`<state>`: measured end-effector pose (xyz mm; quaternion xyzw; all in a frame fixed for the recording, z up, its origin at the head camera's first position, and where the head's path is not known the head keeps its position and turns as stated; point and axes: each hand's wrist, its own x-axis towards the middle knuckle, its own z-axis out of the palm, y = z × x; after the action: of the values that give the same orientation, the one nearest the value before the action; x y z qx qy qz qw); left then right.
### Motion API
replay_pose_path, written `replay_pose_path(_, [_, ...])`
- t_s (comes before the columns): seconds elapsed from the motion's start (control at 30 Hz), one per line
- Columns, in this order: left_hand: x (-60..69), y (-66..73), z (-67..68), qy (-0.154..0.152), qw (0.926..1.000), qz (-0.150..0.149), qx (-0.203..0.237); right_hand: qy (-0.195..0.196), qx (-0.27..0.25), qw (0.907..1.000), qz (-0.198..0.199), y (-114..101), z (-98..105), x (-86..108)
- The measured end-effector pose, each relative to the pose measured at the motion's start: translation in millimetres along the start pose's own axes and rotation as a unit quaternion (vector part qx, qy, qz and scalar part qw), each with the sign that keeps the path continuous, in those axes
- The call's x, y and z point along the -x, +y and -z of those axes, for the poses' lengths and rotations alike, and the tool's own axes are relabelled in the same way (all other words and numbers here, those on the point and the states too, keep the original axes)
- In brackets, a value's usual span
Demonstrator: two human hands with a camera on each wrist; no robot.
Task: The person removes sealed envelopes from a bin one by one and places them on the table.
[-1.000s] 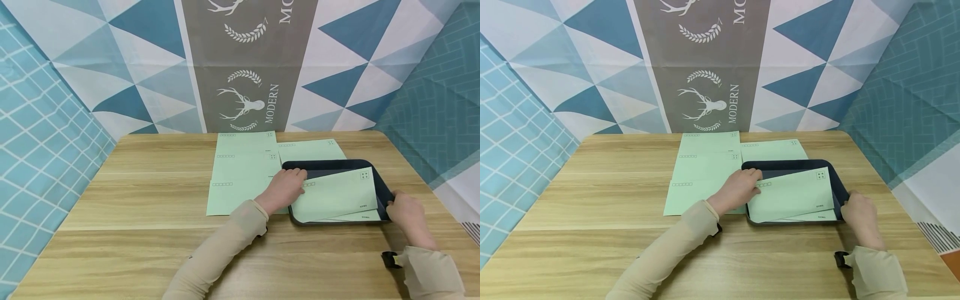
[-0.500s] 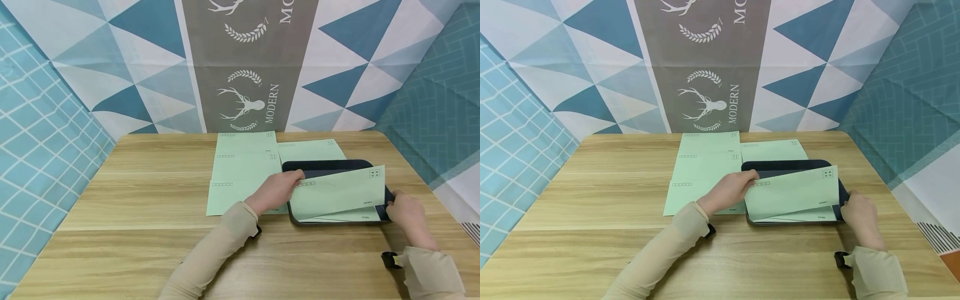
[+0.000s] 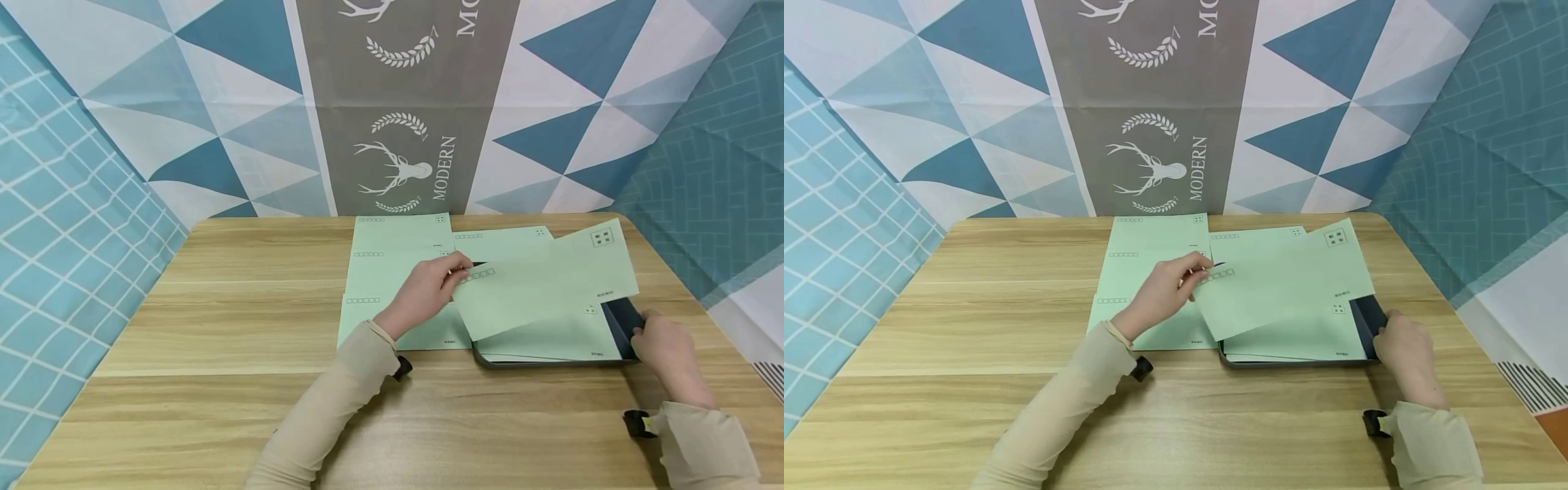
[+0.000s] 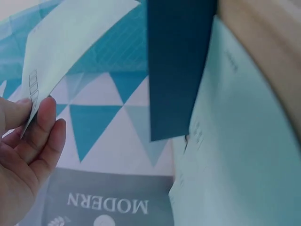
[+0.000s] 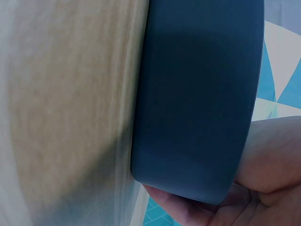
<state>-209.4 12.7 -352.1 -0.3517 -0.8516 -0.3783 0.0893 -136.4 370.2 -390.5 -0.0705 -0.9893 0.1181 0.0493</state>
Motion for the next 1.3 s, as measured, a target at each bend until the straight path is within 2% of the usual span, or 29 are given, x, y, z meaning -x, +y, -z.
replay_pose_path(0.2, [6.6, -5.2, 18.3, 0.008, 0.9987, 0.018, 0.048, -0.005, 0.006, 0.9999, -0.01, 1.3, -0.4, 0.5])
replay_pose_path(0.37, [15.9, -12.8, 36.0, 0.009, 0.9963, 0.059, 0.062, -0.013, 0.007, 0.9997, -0.019, 0.0, 0.3, 1.1])
replay_pose_path(0.5, [25.2, -22.3, 50.6, 0.005, 0.9963, 0.073, 0.044, -0.015, 0.006, 0.9996, -0.023, -1.4, 0.7, 1.0])
replay_pose_path(0.6, [34.8, -31.9, 58.4, 0.005, 0.997, 0.075, 0.016, -0.013, 0.006, 0.9997, -0.02, -2.2, 1.4, 0.3])
replay_pose_path(0.7, [44.8, -41.9, 65.5, -0.002, 0.996, 0.09, -0.001, -0.006, 0.006, 0.9999, -0.014, -2.4, 1.6, -0.1])
replay_pose_path(0.87, [59.3, -54.1, 78.0, -0.035, 0.9918, 0.123, 0.005, -0.001, 0.007, 0.9999, -0.012, -1.5, 2.0, -0.7])
replay_pose_path(0.97, [66.5, -61.1, 83.1, -0.055, 0.9887, 0.138, 0.023, -0.003, 0.009, 0.9999, -0.014, -1.3, 2.3, -1.3])
replay_pose_path(1.2, [83.6, -78.8, 89.0, -0.106, 0.9814, 0.148, 0.061, -0.016, 0.007, 0.9996, -0.02, -2.3, 1.8, 0.0])
replay_pose_path(1.3, [90.6, -83.7, 93.4, -0.144, 0.9749, 0.156, 0.069, -0.016, 0.006, 0.9997, -0.019, -2.2, 1.8, 0.1])
